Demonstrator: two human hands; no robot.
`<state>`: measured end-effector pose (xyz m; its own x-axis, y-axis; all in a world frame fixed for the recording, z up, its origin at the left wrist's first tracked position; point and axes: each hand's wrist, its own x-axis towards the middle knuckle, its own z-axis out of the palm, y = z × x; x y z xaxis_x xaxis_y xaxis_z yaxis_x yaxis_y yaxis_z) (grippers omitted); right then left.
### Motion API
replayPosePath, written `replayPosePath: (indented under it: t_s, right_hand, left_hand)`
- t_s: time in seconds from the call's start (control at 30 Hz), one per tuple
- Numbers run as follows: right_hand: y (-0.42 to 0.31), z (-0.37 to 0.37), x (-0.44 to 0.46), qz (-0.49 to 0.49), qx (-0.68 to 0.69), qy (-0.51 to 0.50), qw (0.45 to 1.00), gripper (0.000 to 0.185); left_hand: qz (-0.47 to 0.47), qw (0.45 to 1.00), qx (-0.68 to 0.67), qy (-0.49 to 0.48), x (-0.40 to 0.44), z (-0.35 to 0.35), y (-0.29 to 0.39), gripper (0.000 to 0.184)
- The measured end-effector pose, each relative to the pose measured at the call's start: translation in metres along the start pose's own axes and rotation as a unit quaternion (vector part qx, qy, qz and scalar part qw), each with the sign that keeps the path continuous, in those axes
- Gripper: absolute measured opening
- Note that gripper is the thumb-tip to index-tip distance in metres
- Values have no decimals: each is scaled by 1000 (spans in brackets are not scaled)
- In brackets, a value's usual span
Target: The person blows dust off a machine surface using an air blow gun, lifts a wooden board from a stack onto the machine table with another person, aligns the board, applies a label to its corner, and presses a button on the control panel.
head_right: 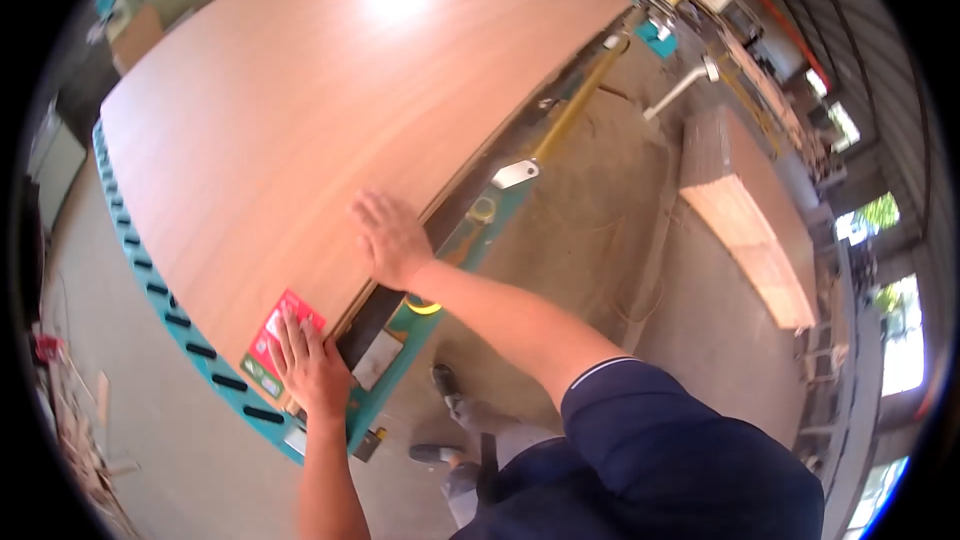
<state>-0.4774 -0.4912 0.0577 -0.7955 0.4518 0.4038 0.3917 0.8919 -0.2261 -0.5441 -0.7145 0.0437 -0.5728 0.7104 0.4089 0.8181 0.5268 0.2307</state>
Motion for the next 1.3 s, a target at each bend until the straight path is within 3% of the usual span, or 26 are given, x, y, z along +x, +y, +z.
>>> replayPosePath:
  t_s: [0.6,0.87,0.93,1.0,1.03,1.07,1.13,1.17,1.2,1.23,1.27,1.3]
  right_hand:
    - [8,-17,-9,40,72,-67,994,56]
    - [28,-31,-61,-14,211,-96,973,49]
    - [36,-70,-98,36,264,-52,962,48]
    - [51,-116,-150,84,260,-68,960,47]
    - [67,-78,-205,114,182,-57,975,46]
    - [79,-92,-241,154,149,-141,967,46]
    - [123,-77,-344,195,146,-210,947,48]
    - [145,-69,-395,261,204,-288,898,42]
    - [147,-97,-430,363,186,-271,872,41]
    - [160,-109,-461,500,204,-342,769,40]
    - [158,-135,-479,626,227,-298,684,43]
    - [160,-141,-502,654,125,-249,703,39]
  left_hand:
    - [67,993,94,8,0,0,5,27]
    - [89,993,76,28,3,-4,8,28]
    - [106,991,74,25,3,-3,4,33]
    - [102,990,78,55,14,-30,38,26]
    - [88,993,60,45,11,-27,35,28]
    - [73,996,47,33,7,-27,28,30]
    - [74,996,42,17,9,-28,28,34]
    - [72,996,45,-2,9,-32,26,37]
    - [72,996,46,-20,12,-32,27,39]
    - [57,996,28,-57,20,-26,29,48]
    - [68,996,11,-64,30,-13,30,50]
    - [80,994,-8,-72,42,1,36,52]
